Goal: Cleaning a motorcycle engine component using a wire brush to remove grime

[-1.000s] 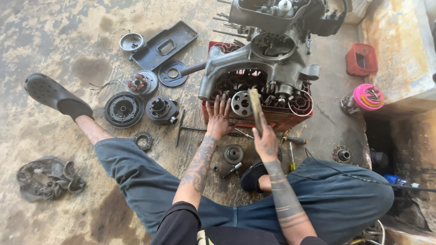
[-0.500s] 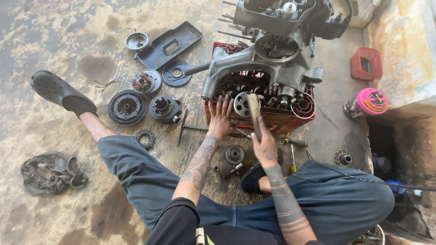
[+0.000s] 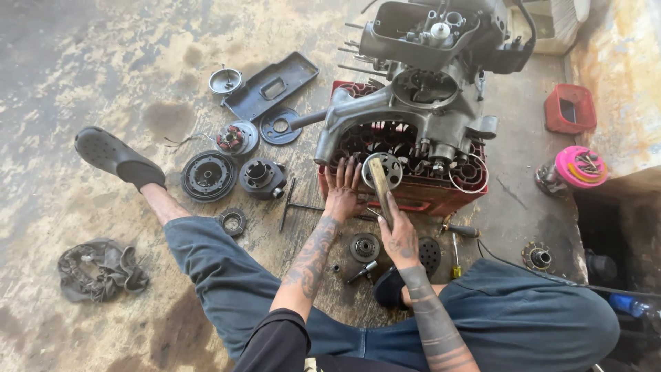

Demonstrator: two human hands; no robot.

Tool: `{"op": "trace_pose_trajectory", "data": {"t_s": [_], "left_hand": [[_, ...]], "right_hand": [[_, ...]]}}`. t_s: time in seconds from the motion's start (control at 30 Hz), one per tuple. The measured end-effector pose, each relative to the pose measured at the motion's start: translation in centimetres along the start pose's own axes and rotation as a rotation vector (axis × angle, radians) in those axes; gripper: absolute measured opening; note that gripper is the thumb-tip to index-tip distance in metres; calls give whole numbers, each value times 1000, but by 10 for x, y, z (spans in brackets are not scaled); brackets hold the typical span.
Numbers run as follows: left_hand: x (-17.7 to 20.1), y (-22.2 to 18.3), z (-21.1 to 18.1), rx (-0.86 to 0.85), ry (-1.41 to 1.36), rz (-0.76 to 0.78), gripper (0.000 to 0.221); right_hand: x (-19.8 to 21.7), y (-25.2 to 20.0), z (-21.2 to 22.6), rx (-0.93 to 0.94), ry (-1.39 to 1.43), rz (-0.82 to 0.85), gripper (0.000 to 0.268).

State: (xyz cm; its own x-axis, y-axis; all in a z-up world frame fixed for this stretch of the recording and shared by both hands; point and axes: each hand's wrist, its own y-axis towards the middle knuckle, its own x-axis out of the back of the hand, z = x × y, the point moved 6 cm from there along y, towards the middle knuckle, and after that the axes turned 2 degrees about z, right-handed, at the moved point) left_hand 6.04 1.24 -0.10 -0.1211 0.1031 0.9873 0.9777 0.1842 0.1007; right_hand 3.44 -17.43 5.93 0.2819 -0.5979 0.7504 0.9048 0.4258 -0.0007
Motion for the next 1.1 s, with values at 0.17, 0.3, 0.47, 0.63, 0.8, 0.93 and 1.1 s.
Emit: {"op": "trace_pose_trajectory", "data": {"t_s": [0.17,0.3,0.47,0.63,0.8,0.93,1.1], "left_hand": [[-2,-2,0,2,-14,1,130],[2,1,0,5,-7,-18,130],[0,0,0,3,-10,-43,129],[1,2,0,6,-1,-34,128],[8,-2,-2,6,7,-33,128],[2,0,0,2,-23,-24,129],[5,0,0,-3,-27,-42,128]], "right_hand": [[16,12,-18,-22,-4,-56,68],[11,-3,3,5,17,-62,65],[8,7,-4,-29,30,-18,65],[23,12,-13,-62,-2,-32,72],[-4,5,-13,-55,18,24,66],[16,14,-16,-60,43,-35,64],[11,2,3,-37,69,-21,63]]}}
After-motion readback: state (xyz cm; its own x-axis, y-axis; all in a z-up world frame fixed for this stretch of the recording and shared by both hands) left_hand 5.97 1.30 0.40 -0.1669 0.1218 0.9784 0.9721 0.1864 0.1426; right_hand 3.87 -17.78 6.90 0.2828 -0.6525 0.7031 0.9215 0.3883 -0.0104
